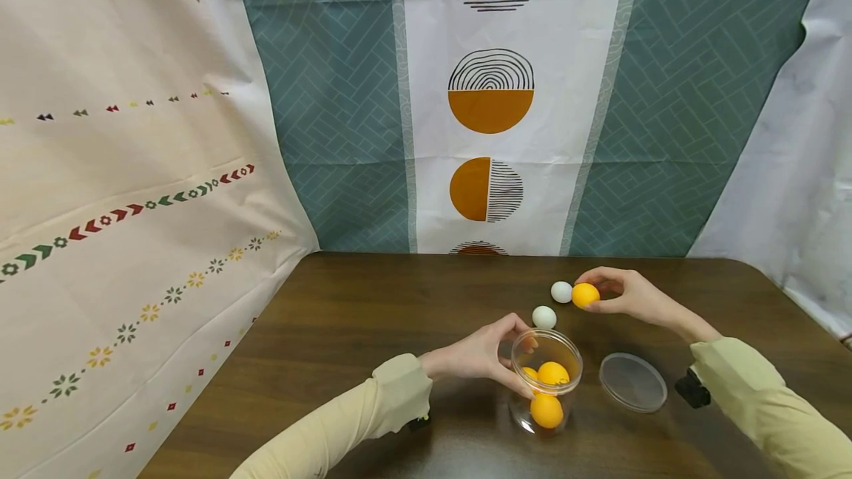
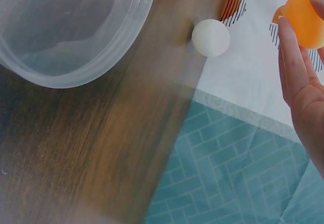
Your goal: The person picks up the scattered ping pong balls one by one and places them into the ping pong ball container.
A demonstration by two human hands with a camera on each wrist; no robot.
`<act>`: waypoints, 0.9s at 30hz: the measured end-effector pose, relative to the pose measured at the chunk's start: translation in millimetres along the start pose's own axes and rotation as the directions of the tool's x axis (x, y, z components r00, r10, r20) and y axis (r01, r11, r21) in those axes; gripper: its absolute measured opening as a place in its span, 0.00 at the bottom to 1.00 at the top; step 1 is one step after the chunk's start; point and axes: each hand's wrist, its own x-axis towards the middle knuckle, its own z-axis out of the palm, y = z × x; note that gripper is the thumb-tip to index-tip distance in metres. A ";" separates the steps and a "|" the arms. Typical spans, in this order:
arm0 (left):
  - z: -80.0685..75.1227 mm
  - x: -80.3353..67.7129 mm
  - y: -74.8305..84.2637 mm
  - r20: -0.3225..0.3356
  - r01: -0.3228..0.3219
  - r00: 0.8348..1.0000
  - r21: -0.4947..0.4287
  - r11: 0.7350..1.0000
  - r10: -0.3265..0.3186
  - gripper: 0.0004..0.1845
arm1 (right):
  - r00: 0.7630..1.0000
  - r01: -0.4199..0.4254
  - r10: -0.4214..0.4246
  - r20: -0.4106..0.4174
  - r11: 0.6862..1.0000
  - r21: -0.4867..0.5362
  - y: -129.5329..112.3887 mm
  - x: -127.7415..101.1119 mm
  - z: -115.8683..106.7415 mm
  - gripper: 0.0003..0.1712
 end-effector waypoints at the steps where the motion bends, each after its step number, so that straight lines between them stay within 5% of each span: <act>1: 0.0 -0.1 0.2 -0.001 0.000 1.000 0.002 1.000 0.000 0.31 | 1.000 0.000 0.000 0.002 1.000 0.002 -0.3 0.2 0.1 0.22; 18: 0.6 -0.3 -1.5 -0.007 0.006 1.000 0.002 1.000 -0.006 0.31 | 0.996 0.018 -0.025 0.081 0.996 0.087 -12.1 9.1 9.0 0.22; 22: 1.6 -3.9 12.9 -0.005 0.005 1.000 -0.008 1.000 -0.005 0.30 | 0.995 0.017 -0.027 0.093 0.995 0.102 -14.9 10.4 10.8 0.22; 27: 1.3 -1.3 5.5 -0.004 -0.005 1.000 -0.007 1.000 0.005 0.31 | 0.994 0.034 -0.045 0.099 0.993 0.111 -19.1 10.9 11.7 0.22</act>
